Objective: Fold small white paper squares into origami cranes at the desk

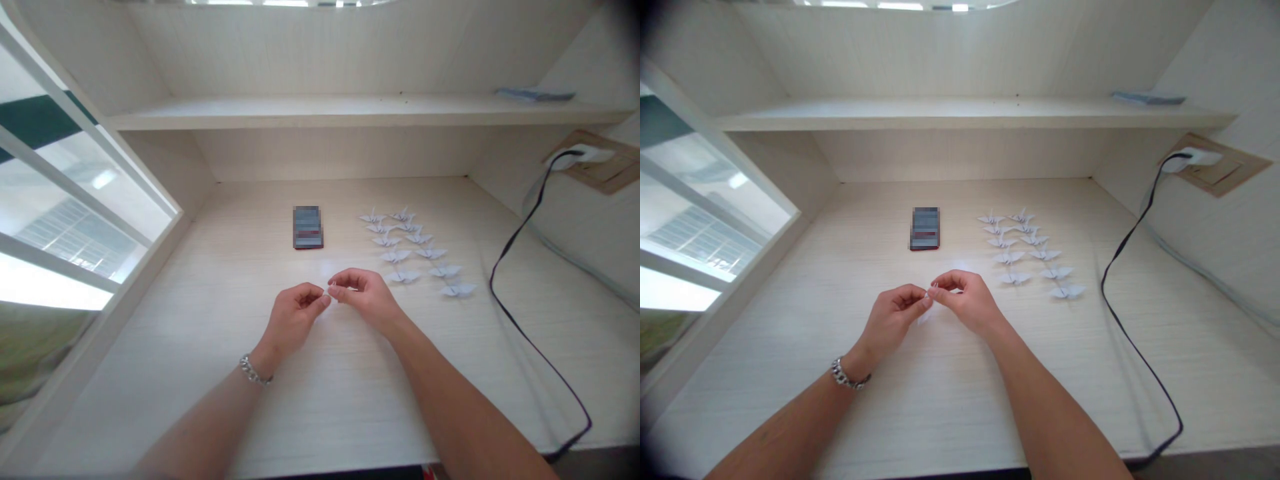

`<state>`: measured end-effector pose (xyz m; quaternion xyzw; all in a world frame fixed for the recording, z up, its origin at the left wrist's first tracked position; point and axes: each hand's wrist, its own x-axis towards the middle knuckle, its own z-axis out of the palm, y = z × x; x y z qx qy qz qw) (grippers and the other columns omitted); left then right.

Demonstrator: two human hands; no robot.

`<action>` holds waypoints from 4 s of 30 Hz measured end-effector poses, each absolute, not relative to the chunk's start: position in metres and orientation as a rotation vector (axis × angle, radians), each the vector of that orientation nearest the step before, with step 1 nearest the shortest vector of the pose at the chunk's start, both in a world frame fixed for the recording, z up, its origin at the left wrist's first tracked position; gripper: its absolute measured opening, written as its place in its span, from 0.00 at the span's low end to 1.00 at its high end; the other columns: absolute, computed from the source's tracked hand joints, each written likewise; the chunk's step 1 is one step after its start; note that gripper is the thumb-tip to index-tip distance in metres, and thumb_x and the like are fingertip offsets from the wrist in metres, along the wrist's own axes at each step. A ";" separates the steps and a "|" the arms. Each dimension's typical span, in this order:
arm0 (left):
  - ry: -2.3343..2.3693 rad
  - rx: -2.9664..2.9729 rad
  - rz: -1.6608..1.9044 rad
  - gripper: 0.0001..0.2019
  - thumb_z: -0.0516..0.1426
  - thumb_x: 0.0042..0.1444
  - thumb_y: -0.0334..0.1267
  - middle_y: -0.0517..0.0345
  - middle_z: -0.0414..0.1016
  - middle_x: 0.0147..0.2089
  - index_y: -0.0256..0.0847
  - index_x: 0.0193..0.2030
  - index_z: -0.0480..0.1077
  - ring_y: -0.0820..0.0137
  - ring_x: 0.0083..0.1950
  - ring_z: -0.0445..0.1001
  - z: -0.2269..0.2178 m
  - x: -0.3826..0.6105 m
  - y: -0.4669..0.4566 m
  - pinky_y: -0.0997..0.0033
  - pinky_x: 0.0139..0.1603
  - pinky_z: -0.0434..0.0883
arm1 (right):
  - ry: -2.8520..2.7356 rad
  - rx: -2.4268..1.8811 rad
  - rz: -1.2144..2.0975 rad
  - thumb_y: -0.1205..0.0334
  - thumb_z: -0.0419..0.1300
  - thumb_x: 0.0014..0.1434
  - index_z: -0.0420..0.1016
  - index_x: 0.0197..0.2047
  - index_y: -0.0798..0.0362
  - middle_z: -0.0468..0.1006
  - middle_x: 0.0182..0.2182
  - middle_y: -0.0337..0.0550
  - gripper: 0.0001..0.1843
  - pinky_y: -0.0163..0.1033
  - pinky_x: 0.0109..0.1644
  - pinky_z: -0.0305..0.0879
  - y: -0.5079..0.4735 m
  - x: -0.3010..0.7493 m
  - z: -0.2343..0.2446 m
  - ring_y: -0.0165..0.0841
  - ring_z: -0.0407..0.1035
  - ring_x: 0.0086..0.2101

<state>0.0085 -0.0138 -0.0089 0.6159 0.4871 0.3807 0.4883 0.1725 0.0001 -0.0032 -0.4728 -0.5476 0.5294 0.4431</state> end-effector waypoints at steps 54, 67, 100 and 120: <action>1.133 1.272 0.923 0.11 0.61 0.44 0.42 0.57 0.73 0.25 0.35 0.25 0.74 0.74 0.26 0.67 -0.005 0.010 -0.009 0.75 0.28 0.62 | -1.493 -1.229 1.315 0.58 0.59 0.49 0.72 0.27 0.56 0.70 0.22 0.38 0.09 0.33 0.29 0.59 0.000 0.166 -0.011 0.28 0.63 0.25; 1.132 1.297 0.910 0.12 0.60 0.46 0.43 0.53 0.77 0.31 0.35 0.32 0.75 0.71 0.29 0.71 -0.011 0.010 -0.010 0.73 0.30 0.66 | -1.391 -1.260 1.301 0.56 0.57 0.51 0.69 0.26 0.55 0.68 0.21 0.37 0.11 0.34 0.29 0.61 0.001 0.163 -0.015 0.27 0.62 0.23; 1.219 1.367 1.111 0.11 0.61 0.47 0.41 0.57 0.74 0.27 0.35 0.34 0.73 0.74 0.27 0.70 -0.007 0.006 -0.010 0.76 0.27 0.67 | -1.475 -1.139 1.247 0.58 0.57 0.53 0.74 0.31 0.55 0.71 0.23 0.39 0.09 0.35 0.30 0.60 -0.003 0.164 -0.010 0.29 0.63 0.26; 1.242 0.877 1.317 0.15 0.64 0.40 0.44 0.59 0.70 0.22 0.33 0.25 0.70 0.78 0.23 0.67 -0.009 -0.010 0.006 0.79 0.24 0.65 | -1.214 -1.238 1.304 0.57 0.61 0.49 0.70 0.28 0.56 0.70 0.19 0.38 0.10 0.33 0.26 0.61 -0.002 0.156 -0.014 0.26 0.64 0.21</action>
